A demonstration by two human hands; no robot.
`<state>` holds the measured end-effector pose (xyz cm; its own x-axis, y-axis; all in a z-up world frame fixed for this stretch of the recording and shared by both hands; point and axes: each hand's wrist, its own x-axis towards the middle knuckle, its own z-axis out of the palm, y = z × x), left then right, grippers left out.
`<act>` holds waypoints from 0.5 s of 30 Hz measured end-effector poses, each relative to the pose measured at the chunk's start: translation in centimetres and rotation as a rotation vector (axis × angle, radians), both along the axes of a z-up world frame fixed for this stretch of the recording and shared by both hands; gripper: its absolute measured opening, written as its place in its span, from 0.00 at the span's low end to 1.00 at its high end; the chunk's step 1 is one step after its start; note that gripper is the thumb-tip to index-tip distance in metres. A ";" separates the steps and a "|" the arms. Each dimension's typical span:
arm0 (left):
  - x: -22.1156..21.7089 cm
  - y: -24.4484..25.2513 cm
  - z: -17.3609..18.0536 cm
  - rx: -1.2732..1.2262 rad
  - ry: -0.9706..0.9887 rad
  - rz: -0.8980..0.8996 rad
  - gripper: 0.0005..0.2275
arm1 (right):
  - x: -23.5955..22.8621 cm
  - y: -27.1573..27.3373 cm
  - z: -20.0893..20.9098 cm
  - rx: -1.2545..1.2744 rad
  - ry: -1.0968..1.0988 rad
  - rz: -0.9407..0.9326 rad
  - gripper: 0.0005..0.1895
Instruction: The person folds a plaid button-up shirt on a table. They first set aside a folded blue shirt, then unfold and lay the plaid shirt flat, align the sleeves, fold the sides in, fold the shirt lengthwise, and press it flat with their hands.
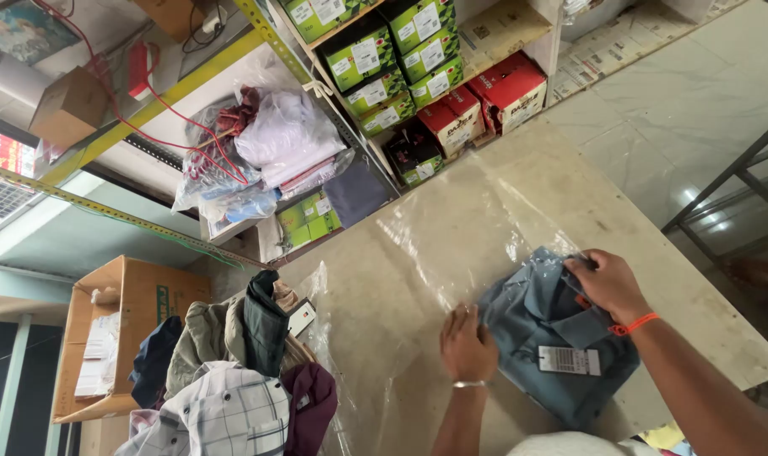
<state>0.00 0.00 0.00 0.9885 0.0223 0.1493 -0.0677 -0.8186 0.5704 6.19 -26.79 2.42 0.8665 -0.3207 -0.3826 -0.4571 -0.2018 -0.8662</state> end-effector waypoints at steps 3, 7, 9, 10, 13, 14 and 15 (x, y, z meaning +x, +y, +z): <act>1.8 0.1 -0.1 0.034 -0.189 0.077 0.21 | -1.3 0.3 -1.8 -0.063 -0.070 -0.114 0.17; 3.9 0.7 1.2 0.091 -0.197 0.118 0.26 | -4.0 0.3 -3.7 -0.006 -0.094 -0.203 0.18; 5.0 1.7 -1.5 -0.028 -0.126 0.033 0.20 | -5.3 0.0 -6.0 0.087 -0.146 -0.197 0.19; 5.3 1.5 -0.7 -0.028 -0.126 0.028 0.20 | -5.9 0.1 -4.5 0.087 -0.147 -0.202 0.19; 5.0 1.8 -0.8 -0.206 0.151 0.058 0.20 | -8.0 0.1 -2.0 0.437 0.094 -0.257 0.18; 4.8 2.2 -2.1 -0.229 0.052 0.009 0.19 | -8.7 -0.2 -2.3 0.493 0.119 -0.242 0.19; 4.9 2.6 -3.4 -0.253 -0.051 -0.040 0.19 | -9.1 -0.7 -2.6 0.548 0.139 -0.227 0.20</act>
<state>4.85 2.55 -3.39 0.9807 0.0262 0.1940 -0.1315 -0.6460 0.7519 -2.90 -27.46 -0.21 0.7298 -0.2162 -0.6485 -0.5526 0.3720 -0.7458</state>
